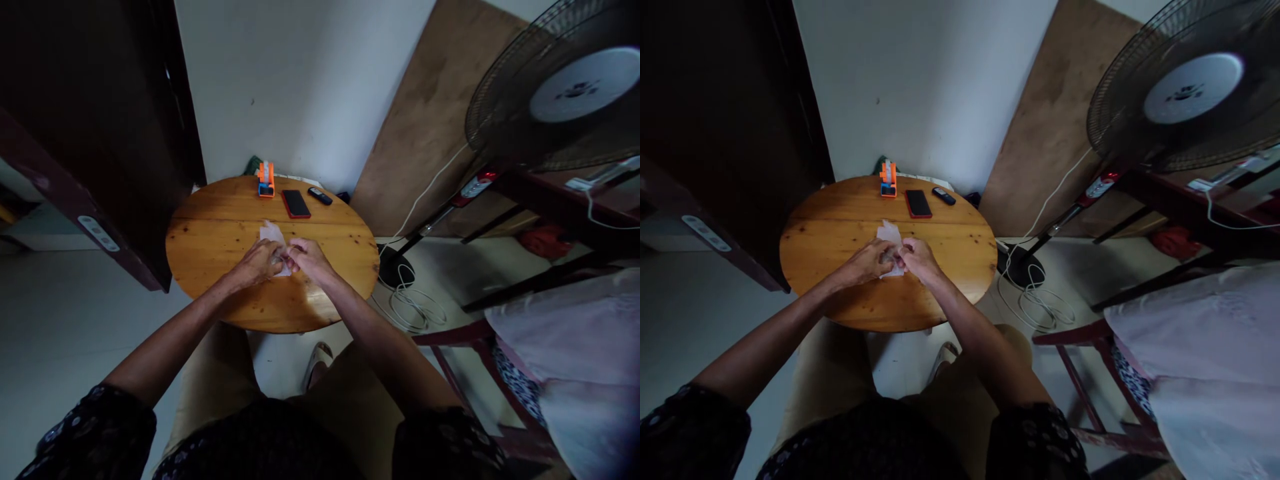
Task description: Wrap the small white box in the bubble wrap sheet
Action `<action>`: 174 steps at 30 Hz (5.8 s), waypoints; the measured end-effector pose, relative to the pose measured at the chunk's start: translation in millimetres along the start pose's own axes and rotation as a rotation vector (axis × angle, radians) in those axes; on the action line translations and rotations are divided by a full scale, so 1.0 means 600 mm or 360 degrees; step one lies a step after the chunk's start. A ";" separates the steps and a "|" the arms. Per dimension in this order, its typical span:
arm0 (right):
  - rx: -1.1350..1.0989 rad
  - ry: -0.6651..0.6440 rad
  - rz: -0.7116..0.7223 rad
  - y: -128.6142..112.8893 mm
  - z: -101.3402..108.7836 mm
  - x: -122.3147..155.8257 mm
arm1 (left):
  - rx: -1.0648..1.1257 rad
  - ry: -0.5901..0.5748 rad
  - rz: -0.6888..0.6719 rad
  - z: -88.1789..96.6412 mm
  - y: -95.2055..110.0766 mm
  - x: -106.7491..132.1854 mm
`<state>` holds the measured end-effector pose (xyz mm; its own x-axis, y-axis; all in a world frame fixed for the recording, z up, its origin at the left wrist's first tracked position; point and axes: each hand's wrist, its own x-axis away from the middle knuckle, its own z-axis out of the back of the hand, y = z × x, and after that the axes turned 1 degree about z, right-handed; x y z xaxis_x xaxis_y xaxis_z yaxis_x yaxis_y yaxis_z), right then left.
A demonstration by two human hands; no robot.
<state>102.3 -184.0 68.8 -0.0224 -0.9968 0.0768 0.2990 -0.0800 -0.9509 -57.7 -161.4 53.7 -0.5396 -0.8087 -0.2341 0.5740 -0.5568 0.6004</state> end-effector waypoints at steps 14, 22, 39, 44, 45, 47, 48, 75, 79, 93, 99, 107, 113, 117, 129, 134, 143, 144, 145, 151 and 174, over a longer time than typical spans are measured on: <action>0.0976 -0.0154 0.0484 0.016 -0.001 -0.005 | 0.0589 0.0631 0.0530 -0.038 0.002 0.008; 0.0246 -0.0331 0.0499 0.041 0.029 -0.026 | 0.0586 0.0637 0.0518 -0.057 -0.006 0.009; 0.0352 -0.0276 0.0707 0.068 0.032 -0.046 | 0.0186 0.0559 -0.0030 -0.055 -0.011 0.027; 0.0126 0.0023 0.0427 0.073 0.047 -0.076 | 0.0188 0.0655 -0.0138 -0.062 -0.012 0.028; 0.0083 0.0064 0.0294 0.073 0.050 -0.083 | 0.0195 0.0658 -0.0145 -0.063 -0.011 0.029; 0.0010 0.0076 0.0037 0.068 0.052 -0.099 | 0.0210 0.0662 -0.0146 -0.065 -0.011 0.029; -0.0012 0.0059 -0.0051 0.064 0.050 -0.106 | 0.0220 0.0666 -0.0142 -0.065 -0.011 0.029; -0.0308 -0.0172 0.0130 0.019 0.001 -0.148 | 0.0361 0.0574 0.0081 -0.060 -0.011 0.027; -0.0253 -0.0231 0.0297 0.011 0.006 -0.122 | 0.0322 0.0613 0.0081 -0.060 -0.010 0.028; 0.0469 -0.0354 0.0756 0.007 0.031 -0.030 | 0.0400 0.0807 0.0470 -0.073 -0.024 0.026; 0.0585 -0.0326 0.0876 0.011 0.029 -0.002 | 0.0836 0.0584 0.0365 -0.075 -0.041 0.014; 0.0673 -0.0186 0.1090 0.038 0.026 0.023 | 0.0826 0.0542 0.0214 -0.067 -0.044 0.024; 0.0671 -0.0179 0.1176 0.056 0.020 0.025 | 0.0346 0.0593 -0.0115 -0.042 -0.035 0.051; 0.0611 -0.0151 0.1266 0.068 0.020 0.027 | 0.0138 0.0511 -0.0281 -0.032 -0.028 0.078; 0.0623 -0.0192 0.1401 0.088 0.025 0.038 | -0.0067 0.0376 -0.0370 -0.029 -0.035 0.074; 0.0758 -0.0124 0.1475 0.098 0.018 0.035 | 0.0074 0.0383 -0.0335 -0.040 -0.042 0.064; 0.0583 -0.0092 0.1138 0.069 0.022 0.013 | 0.0611 0.0385 0.0235 -0.029 -0.015 0.042; 0.0526 -0.0125 0.1017 0.062 0.024 0.009 | 0.0706 0.0327 0.0322 -0.024 -0.010 0.039; 0.0465 -0.0172 0.0899 0.057 0.026 0.004 | 0.0782 0.0262 0.0395 -0.019 -0.006 0.036; 0.0075 -0.0277 0.0529 0.058 0.021 -0.029 | 0.0762 0.0142 0.0653 -0.005 -0.007 0.008; 0.0544 0.0238 0.1019 0.069 0.052 0.019 | 0.1455 0.0283 0.0493 -0.052 -0.038 -0.004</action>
<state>144.0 -198.6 39.4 0.1340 -0.8397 -0.5263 0.5771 0.4979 -0.6474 -50.6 -152.7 16.6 -0.3018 -0.9528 -0.0335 -0.0642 -0.0147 0.9978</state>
